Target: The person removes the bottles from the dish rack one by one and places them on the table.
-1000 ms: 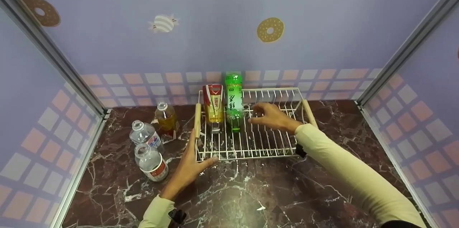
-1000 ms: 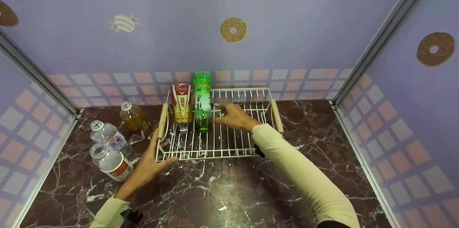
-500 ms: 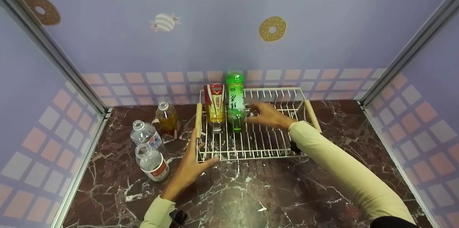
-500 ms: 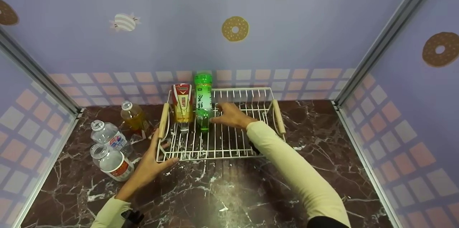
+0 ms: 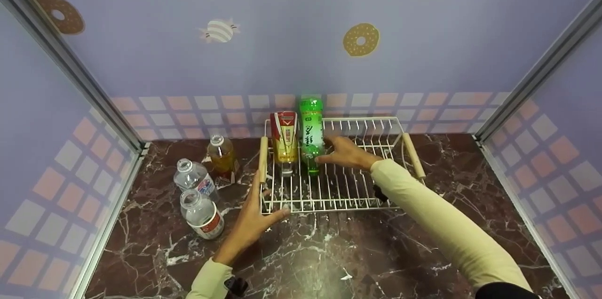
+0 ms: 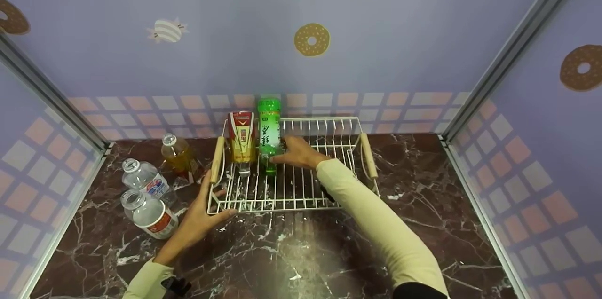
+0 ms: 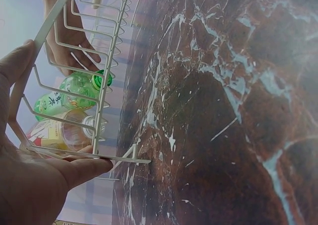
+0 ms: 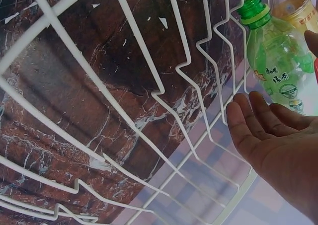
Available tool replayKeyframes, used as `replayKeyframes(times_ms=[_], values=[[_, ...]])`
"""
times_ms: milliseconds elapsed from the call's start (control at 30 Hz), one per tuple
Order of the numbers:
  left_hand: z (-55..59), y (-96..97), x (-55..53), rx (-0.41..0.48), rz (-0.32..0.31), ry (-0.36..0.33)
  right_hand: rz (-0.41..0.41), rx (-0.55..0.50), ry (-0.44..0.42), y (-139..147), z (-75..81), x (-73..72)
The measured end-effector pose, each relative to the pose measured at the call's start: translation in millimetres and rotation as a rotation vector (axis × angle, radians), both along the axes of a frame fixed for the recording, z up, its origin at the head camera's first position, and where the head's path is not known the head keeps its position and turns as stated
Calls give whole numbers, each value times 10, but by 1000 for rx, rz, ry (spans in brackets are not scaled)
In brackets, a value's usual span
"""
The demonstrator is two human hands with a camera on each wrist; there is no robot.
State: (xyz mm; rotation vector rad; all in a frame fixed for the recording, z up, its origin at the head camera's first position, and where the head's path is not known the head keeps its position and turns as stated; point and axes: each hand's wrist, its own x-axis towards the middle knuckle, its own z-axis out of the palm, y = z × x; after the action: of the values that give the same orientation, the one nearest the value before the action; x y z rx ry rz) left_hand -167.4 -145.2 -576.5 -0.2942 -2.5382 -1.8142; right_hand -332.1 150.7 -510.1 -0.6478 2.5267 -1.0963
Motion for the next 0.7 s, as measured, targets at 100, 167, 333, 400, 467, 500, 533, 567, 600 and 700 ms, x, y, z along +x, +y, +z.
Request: replayKeyframes(times_ms=[100,167,333,400,467,500,533,567,600,700], values=[[-11,-2,-2,2,4,0,-11,12,-1,-14,-9,-14],[-17,-3,-4,1,8,-4,-28,25,-7,-23,-11,-23],[-24,-12,-10,3,16,-12,-50,39,-30,-54,-15,-58],[-30,-15,-7,2,17,-9,-48,38,-31,-64,-15,-74],[-28,-13,-3,2,18,-4,-44,28,-29,-70,-18,-88],[-28,-12,-1,4,17,-1,-41,19,-28,-72,-20,-95],[-24,-9,1,7,15,4,-41,10,-30,-73,-21,-99],[-23,-7,3,9,13,8,-39,-2,-36,-75,-24,-105],[-21,-6,4,11,11,11,-41,-10,-40,-72,-27,-107],[-14,-1,2,10,6,15,-50,-25,-56,-64,-44,-121]])
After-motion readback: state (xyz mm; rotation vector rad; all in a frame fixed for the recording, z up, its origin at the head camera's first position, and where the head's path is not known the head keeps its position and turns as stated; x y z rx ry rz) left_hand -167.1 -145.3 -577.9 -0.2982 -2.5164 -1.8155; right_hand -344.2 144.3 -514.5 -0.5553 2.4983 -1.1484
